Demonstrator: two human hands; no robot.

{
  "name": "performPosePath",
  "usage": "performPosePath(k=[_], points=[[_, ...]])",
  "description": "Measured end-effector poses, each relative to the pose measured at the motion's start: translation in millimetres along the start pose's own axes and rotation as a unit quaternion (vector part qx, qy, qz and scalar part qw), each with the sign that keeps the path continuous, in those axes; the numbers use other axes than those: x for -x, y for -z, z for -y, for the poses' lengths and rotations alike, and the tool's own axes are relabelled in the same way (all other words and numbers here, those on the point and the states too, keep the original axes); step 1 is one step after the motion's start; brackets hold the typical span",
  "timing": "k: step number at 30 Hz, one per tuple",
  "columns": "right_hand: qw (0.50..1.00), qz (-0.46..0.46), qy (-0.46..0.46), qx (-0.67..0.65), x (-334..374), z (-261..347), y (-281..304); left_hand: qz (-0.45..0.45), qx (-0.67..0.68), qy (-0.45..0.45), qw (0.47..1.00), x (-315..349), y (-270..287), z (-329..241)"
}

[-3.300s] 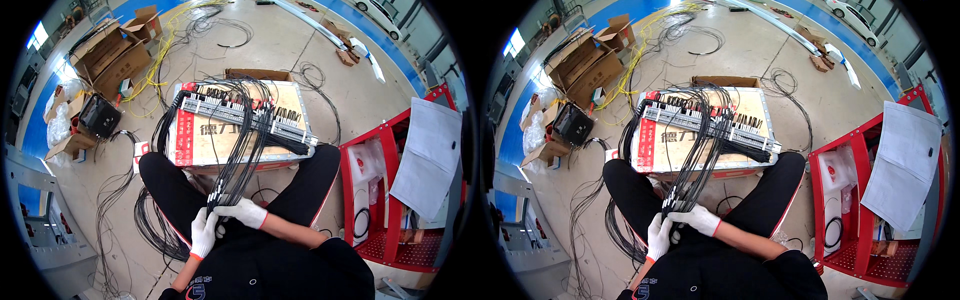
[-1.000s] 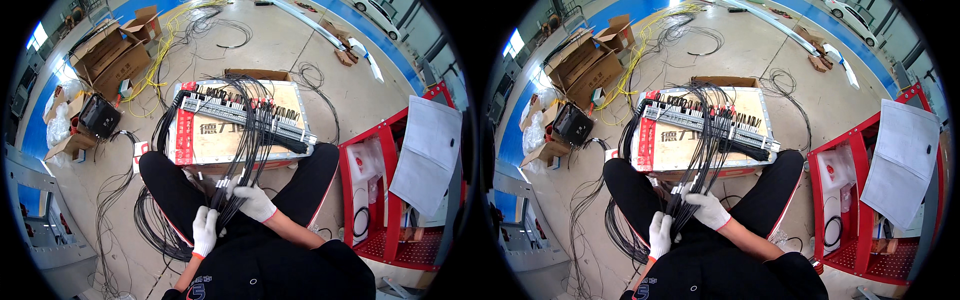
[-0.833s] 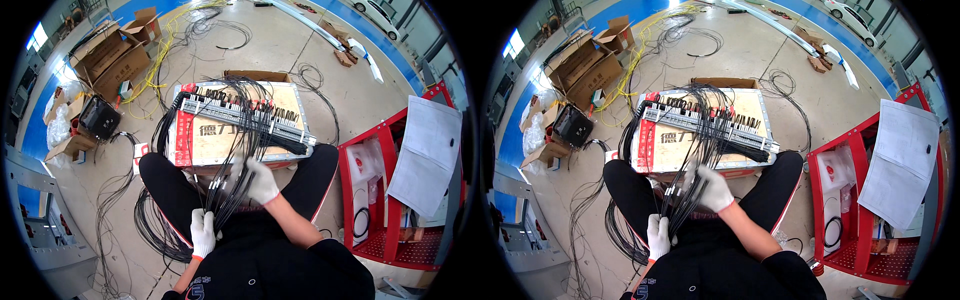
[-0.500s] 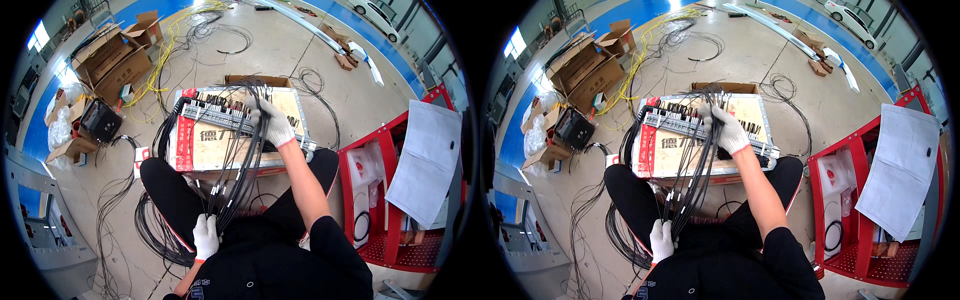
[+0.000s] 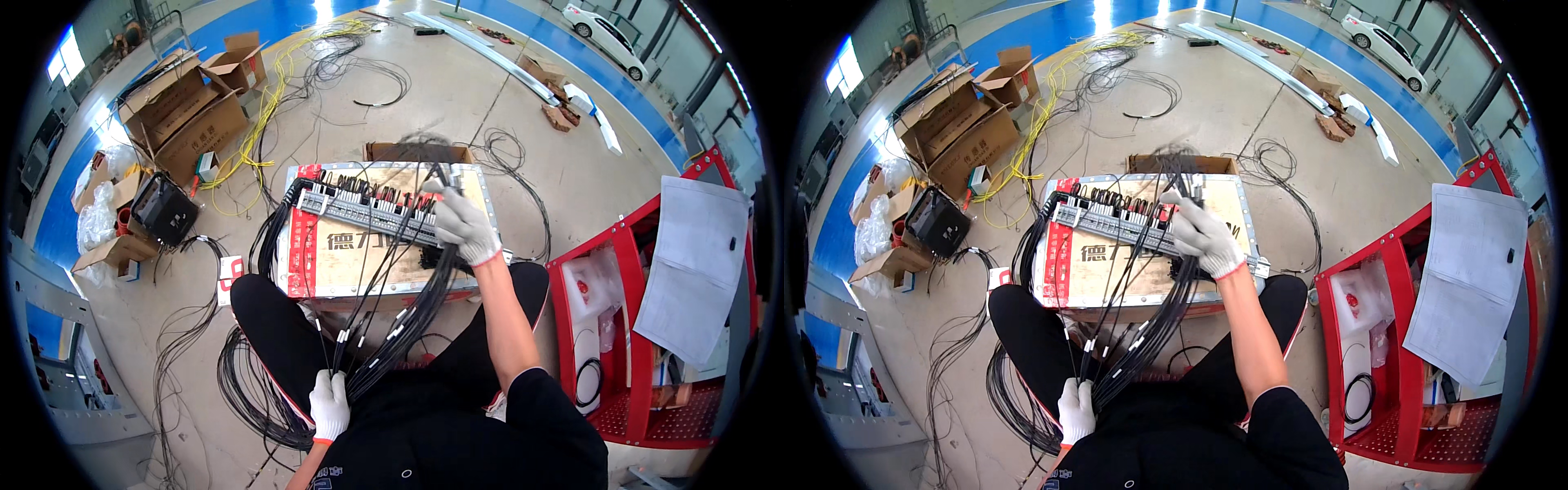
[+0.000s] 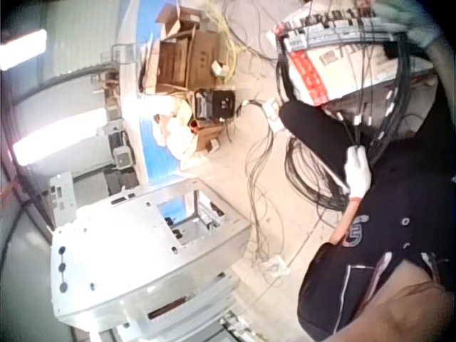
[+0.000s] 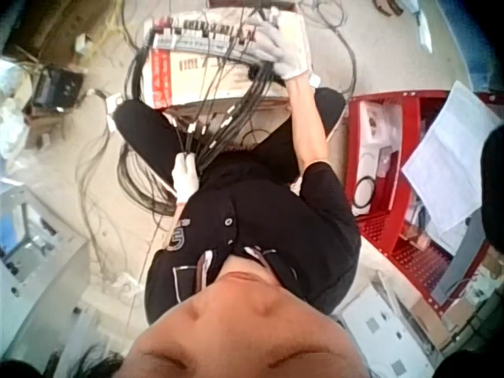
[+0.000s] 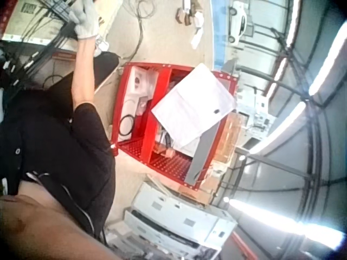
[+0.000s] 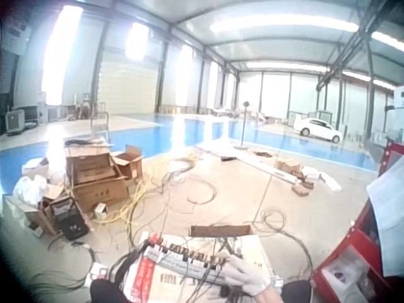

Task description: The person sits on the floor and organizes a bundle of black cables, repeatedly picking them up, aligning them, and placing them into a red tool cart. The person also briefly handles a roll of clear plastic wrap.

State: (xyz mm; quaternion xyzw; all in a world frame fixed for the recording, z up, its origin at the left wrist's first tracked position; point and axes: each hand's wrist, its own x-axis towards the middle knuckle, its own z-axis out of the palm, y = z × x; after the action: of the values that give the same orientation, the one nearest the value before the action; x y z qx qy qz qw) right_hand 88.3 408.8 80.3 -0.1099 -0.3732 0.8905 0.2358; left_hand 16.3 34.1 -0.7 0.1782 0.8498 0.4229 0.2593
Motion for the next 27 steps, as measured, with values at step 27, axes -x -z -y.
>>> performPosePath(k=[27], points=[[0.782,-0.113,-0.061,0.610,-54.7,16.9,10.7,0.014,0.071,0.055,0.996,12.8,21.1,3.8]])
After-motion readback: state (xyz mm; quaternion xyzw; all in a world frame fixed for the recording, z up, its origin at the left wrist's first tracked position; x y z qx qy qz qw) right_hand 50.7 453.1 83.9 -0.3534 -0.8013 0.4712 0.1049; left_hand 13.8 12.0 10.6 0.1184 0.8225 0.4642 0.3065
